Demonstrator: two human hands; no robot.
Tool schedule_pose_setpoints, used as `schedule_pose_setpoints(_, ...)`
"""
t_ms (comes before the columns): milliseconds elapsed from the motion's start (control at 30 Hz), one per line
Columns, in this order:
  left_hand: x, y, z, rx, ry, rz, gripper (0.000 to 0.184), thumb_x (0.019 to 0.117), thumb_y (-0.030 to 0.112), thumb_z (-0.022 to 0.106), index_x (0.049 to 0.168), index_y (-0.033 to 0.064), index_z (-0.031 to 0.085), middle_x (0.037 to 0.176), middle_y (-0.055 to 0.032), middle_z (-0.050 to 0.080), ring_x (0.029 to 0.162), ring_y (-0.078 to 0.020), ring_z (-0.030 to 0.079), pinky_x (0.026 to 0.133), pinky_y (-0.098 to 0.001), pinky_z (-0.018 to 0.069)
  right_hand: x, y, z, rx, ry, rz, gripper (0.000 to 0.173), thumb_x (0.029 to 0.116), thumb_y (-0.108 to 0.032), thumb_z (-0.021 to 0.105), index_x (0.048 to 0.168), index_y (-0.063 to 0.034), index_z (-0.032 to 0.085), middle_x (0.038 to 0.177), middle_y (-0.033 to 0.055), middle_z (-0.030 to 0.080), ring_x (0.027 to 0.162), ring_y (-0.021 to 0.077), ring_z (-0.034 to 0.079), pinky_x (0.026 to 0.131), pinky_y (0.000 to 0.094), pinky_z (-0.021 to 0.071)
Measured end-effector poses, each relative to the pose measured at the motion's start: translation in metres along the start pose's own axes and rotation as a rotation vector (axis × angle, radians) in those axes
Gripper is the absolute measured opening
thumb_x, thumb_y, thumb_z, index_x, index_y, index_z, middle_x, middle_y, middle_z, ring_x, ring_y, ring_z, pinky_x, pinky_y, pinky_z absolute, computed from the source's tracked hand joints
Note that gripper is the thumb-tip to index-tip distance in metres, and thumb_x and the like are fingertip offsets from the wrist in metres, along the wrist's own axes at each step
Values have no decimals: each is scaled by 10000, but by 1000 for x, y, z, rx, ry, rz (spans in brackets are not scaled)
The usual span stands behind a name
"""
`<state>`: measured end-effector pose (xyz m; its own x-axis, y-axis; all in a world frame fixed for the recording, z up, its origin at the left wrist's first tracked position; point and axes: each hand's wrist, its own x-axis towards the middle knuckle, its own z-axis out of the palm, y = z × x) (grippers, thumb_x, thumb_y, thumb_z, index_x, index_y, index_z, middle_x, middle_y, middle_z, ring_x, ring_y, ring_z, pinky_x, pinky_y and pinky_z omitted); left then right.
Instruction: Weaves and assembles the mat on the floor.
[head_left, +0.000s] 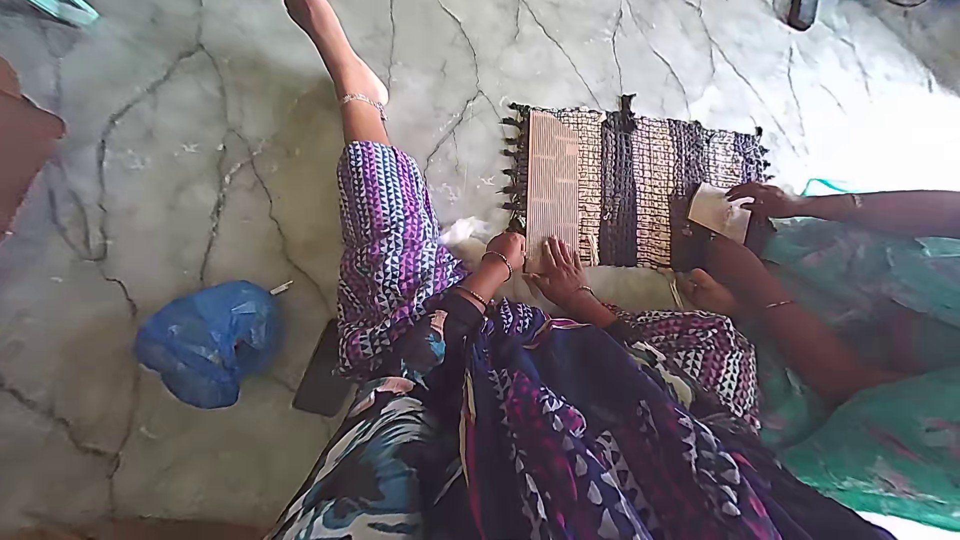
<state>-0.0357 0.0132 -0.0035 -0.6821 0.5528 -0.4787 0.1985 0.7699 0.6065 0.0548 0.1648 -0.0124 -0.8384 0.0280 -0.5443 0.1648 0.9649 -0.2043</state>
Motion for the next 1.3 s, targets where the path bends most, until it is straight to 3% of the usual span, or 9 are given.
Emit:
schedule_pose_setpoints(133,-3,7,-11,51,-144,11,203,969,71,673,1129,-44,722,1200,-265,694,1188,-441,642,1017,-626,487,-27,1,-10,-17,-152,28,806,1062,-589,380,1650,-74,184,1734,137,119,1610,316,73,1263,612,11)
schedule_pose_setpoints(233,9,8,-11,110,-211,-17,233,997,77,627,1181,-37,711,1268,-245,677,1256,-415,615,1066,-610,461,-29,-4,-26,38,15,9,565,1097,-420,402,1496,-35,512,1584,161,471,1533,350,335,1257,628,79)
schedule_pose_setpoints(267,10,6,-5,91,-168,-14,214,989,69,630,1156,-32,716,1240,-245,688,1226,-420,631,1040,-622,477,-26,-3,-26,56,81,10,539,1097,-383,414,1481,-21,528,1569,165,489,1530,347,342,1260,614,93)
schedule_pose_setpoints(433,-2,19,-20,8,-124,-62,325,1033,75,537,1322,-37,633,1408,-244,600,1344,-392,559,1126,-572,428,-8,0,-19,55,144,-24,802,1056,-485,453,1621,25,200,1711,206,159,1598,358,126,1264,613,64)
schedule_pose_setpoints(533,-4,13,-27,22,-104,-79,329,1010,75,585,1319,-26,639,1393,-245,612,1325,-397,575,1112,-582,446,6,-5,3,67,303,-68,900,987,-548,518,1603,49,247,1679,244,242,1563,425,222,1233,644,167)
schedule_pose_setpoints(667,4,7,-12,56,-187,-41,317,1042,129,563,1308,-16,656,1383,-245,622,1337,-401,566,1126,-599,428,-13,7,5,33,136,-24,820,1024,-507,537,1609,6,276,1692,210,230,1582,380,189,1252,634,83)
schedule_pose_setpoints(833,-7,11,-8,82,-115,-41,314,1044,111,533,1300,-23,658,1399,-236,610,1345,-378,562,1143,-557,425,-24,1,-21,35,120,-7,619,1061,-444,507,1524,-34,477,1592,177,454,1553,380,279,1258,626,74)
schedule_pose_setpoints(1000,-17,16,1,133,-58,-56,312,1048,103,514,1293,-27,658,1392,-216,621,1350,-346,565,1156,-516,427,-3,4,-16,52,83,-59,756,1064,-461,492,1626,-23,240,1718,167,172,1603,324,124,1283,548,93)
schedule_pose_setpoints(1300,-23,26,10,221,-165,-90,327,1061,132,506,1307,-25,654,1401,-230,616,1354,-372,558,1150,-563,415,-32,11,-3,59,-110,-78,944,988,-569,593,1634,-11,188,1720,194,133,1588,391,143,1254,620,129)
